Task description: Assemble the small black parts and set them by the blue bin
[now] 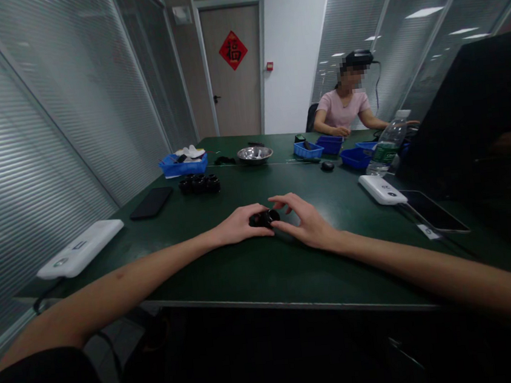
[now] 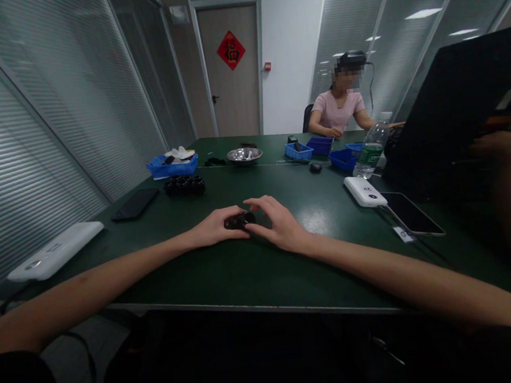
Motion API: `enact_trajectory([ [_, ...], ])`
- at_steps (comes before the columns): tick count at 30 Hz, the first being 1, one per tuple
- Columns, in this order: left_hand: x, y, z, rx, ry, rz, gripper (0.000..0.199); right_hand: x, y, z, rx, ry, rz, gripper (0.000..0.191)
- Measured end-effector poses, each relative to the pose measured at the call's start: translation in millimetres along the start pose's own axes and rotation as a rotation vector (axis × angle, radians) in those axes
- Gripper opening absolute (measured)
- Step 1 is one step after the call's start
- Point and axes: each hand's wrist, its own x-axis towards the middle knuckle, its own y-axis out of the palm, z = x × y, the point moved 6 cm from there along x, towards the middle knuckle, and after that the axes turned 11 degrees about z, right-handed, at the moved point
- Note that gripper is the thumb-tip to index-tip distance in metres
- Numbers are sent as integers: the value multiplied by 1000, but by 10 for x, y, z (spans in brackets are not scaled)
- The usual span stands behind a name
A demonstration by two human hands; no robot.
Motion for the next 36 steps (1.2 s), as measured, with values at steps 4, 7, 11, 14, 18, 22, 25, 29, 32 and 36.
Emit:
enact_trajectory([
  [4,-5,-1,26,-14,-1,-2,56,7,1,41,39,-35,24,43],
  [7,-10,5,42,-35,-1,-4,59,6,7,82,63,-64,39,42],
  [11,-8,13,12,-40,2,-4,55,4,4,55,27,-24,21,43],
  [14,-5,16,-9,-28,11,-2,54,5,-3,29,2,9,8,44],
  [18,-7,16,33,-37,7,-2,57,11,9,77,36,-42,44,39],
  [22,-8,17,50,-50,16,0,55,9,1,82,35,-51,26,40],
  [25,-5,23,37,-38,23,6,56,5,-6,48,18,-15,11,42],
  [29,-6,20,43,-48,23,-4,59,3,-2,82,41,-49,38,38],
  [32,-11,19,45,-58,14,2,56,2,2,110,49,-74,48,38],
  [36,-13,21,21,-46,6,7,55,6,-3,56,18,-13,22,43],
])
